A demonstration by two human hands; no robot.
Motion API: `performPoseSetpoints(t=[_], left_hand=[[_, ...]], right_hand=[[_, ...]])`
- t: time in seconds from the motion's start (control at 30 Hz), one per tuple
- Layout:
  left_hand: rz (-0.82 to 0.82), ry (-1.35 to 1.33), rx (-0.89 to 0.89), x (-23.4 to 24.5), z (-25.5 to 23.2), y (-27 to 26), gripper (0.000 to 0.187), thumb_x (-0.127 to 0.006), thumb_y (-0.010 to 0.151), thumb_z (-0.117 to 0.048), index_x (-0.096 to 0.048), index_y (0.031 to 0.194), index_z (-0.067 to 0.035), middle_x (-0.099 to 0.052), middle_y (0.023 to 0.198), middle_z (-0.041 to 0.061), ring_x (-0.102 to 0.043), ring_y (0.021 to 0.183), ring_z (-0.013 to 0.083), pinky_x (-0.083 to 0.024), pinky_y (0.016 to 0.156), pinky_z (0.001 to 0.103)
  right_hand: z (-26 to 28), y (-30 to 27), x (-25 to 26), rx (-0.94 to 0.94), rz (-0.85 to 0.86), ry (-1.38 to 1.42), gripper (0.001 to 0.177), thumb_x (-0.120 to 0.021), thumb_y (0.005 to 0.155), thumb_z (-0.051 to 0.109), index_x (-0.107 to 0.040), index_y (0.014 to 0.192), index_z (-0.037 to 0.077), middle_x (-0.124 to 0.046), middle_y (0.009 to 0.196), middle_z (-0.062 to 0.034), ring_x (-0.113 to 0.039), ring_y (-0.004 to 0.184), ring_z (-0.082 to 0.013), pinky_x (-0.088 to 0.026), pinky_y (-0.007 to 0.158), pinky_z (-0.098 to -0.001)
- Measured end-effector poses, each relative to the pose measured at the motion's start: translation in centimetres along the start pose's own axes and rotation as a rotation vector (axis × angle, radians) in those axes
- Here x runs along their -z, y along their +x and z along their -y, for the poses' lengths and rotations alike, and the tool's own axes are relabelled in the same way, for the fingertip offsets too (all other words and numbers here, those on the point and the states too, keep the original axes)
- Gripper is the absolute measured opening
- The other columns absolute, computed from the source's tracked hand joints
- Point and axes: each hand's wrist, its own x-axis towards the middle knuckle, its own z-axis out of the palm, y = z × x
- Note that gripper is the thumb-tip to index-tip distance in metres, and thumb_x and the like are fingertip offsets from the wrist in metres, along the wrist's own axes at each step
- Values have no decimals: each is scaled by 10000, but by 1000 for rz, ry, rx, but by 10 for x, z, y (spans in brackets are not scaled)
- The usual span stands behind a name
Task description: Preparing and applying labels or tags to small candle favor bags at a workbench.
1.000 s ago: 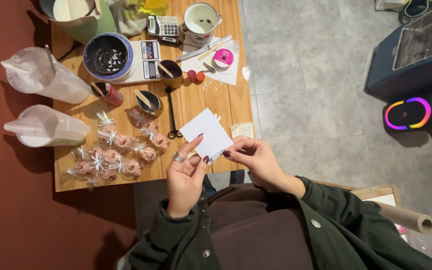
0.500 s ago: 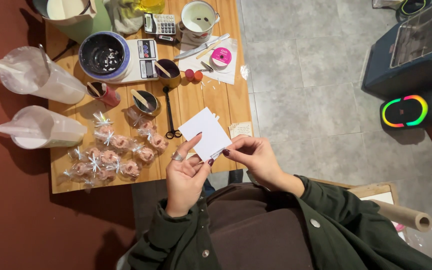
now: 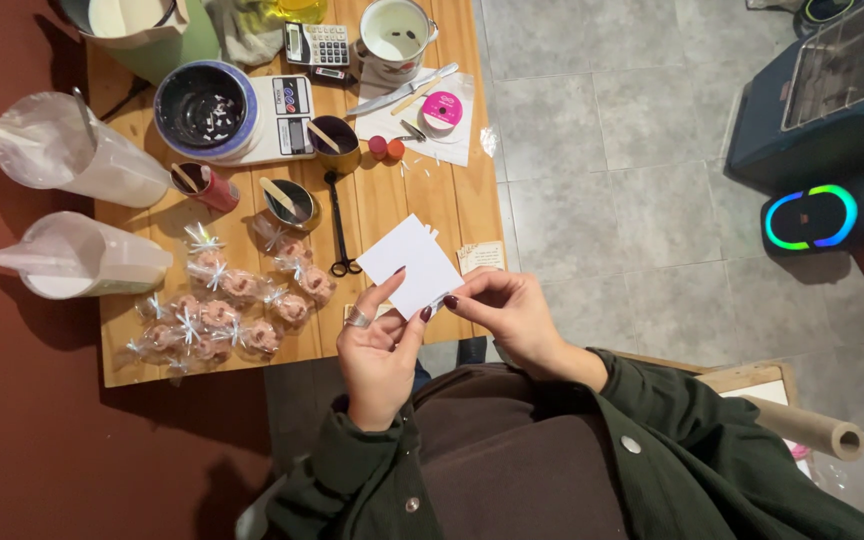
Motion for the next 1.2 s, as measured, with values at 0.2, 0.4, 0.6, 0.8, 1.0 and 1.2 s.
performPoseSetpoints(t=[0.2, 0.4, 0.6, 0.8, 1.0, 1.2], left_hand=[[-23, 2, -38, -4, 4, -1, 491, -608, 947, 160, -509, 1419, 68, -707, 1209, 163, -722, 1068, 173, -582, 897, 258], [-3, -22, -29, -8, 7, -3, 492, -602, 951, 161, -500, 1424, 67, -701, 1223, 161, -725, 1061, 175, -586, 895, 259], [3, -38, -10, -6, 8, -3, 494, -601, 954, 161, -503, 1431, 77, -709, 1209, 176, -732, 1041, 174, -581, 890, 253], [13, -57, 16, -2, 13, -1, 509, -612, 956, 162, -501, 1447, 87, -718, 1179, 186, -729, 1025, 169, -580, 881, 254], [76, -151, 126, 8, 21, 3, 395, -646, 931, 147, -565, 1306, 52, -734, 1141, 147, -731, 1039, 190, -595, 921, 297], [535, -698, 394, 19, 63, 0, 231, -734, 1079, 165, -593, 1053, -16, -694, 1142, 102, -684, 1114, 205, -562, 1023, 367]], right_hand=[[-8, 1, -2, 23, 6, 111, 208, -739, 875, -118, -625, 1017, -20, -707, 998, -68, -715, 988, -170, -613, 909, -329], [3, 3, -13, 99, -13, 96, 473, -749, 855, -121, -458, 1193, 35, -704, 968, -53, -725, 947, -153, -616, 807, -311], [2, 1, -9, 115, -30, 63, 475, -739, 895, -75, -476, 1280, 18, -743, 897, -84, -748, 886, -165, -623, 806, -310], [-2, 3, 3, 75, -5, 121, 335, -629, 998, -31, -507, 1309, -7, -744, 909, -95, -736, 873, -164, -636, 823, -325], [-16, 20, 44, -100, -37, 191, 344, -510, 1053, 115, -582, 1356, -30, -694, 1011, -142, -725, 905, -225, -592, 835, -371], [7, 36, 34, -275, 482, 480, 469, -610, 960, 145, -579, 1379, -65, -622, 1414, -201, -566, 1347, -318, -458, 1134, -439]])
